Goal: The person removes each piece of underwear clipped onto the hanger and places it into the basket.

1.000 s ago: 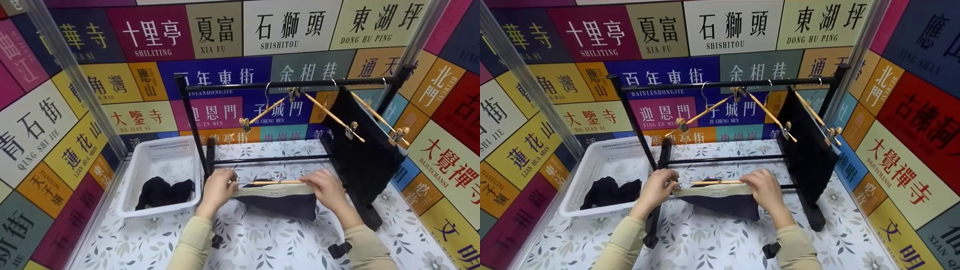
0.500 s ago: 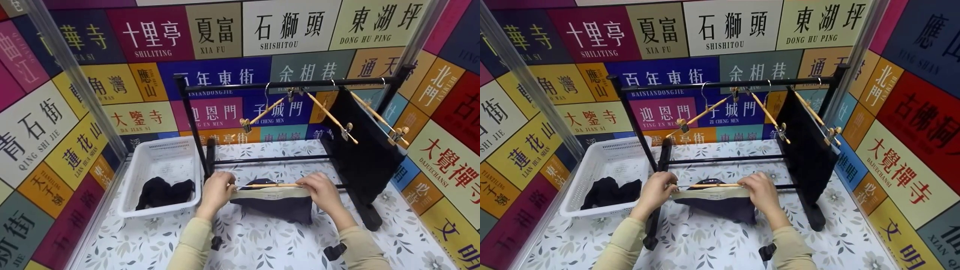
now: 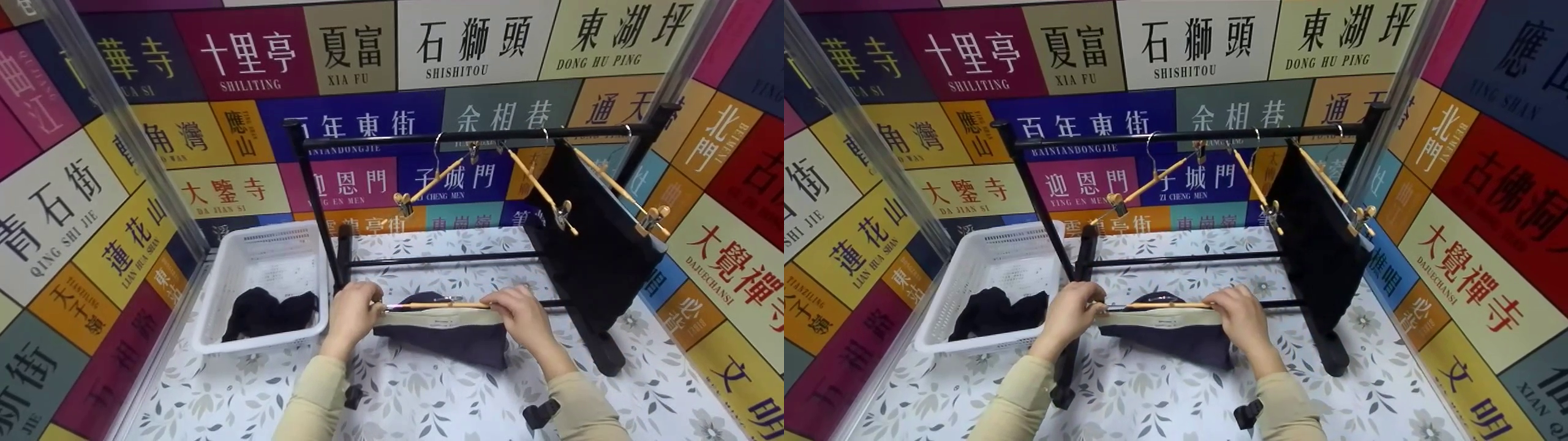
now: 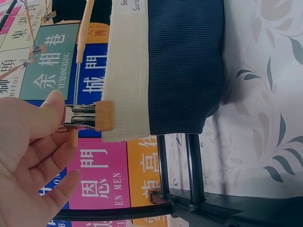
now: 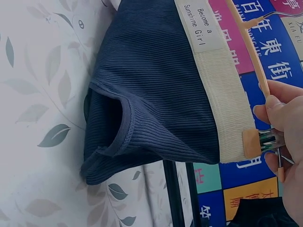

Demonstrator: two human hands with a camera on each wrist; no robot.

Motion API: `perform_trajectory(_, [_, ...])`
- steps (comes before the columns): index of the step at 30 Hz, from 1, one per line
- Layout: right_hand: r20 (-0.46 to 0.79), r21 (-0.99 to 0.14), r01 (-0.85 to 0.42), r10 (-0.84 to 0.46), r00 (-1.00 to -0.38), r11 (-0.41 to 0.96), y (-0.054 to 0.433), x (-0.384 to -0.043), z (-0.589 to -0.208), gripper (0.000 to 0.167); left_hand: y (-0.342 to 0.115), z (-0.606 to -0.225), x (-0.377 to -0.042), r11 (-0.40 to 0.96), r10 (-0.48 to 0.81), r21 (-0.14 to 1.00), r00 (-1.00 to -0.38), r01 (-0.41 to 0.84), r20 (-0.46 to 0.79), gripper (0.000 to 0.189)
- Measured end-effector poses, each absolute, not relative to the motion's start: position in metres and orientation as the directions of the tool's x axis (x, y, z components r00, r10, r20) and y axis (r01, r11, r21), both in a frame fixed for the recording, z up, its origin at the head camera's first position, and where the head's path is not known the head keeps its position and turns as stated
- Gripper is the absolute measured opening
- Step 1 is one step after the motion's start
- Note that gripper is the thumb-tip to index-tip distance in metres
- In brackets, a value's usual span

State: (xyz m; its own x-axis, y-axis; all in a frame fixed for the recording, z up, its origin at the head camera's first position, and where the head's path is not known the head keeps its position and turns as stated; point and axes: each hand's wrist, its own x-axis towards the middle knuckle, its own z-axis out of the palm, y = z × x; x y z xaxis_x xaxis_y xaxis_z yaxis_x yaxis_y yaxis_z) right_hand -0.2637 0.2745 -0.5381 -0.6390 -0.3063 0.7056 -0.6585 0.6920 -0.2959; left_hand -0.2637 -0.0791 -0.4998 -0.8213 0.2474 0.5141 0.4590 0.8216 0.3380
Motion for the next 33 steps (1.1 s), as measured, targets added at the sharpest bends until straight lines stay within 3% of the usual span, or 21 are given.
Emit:
perform_trajectory(13, [0.697, -0.309, -0.638, -0.289, -0.657, 0.706, 0.27, -0.263, -0.54, 0.026, -0.081, -0.5, -0.265, 0.828, 0.224, 0.352, -0.832, 0.437, 0.508, 0.02])
perform_trajectory(33, [0.689, -0.331, -0.615, -0.262, -0.676, 0.715, 0.264, -0.261, -0.542, 0.026, -0.083, -0.505, -0.268, 0.822, 0.208, 0.309, -0.758, 0.478, 0.618, 0.021])
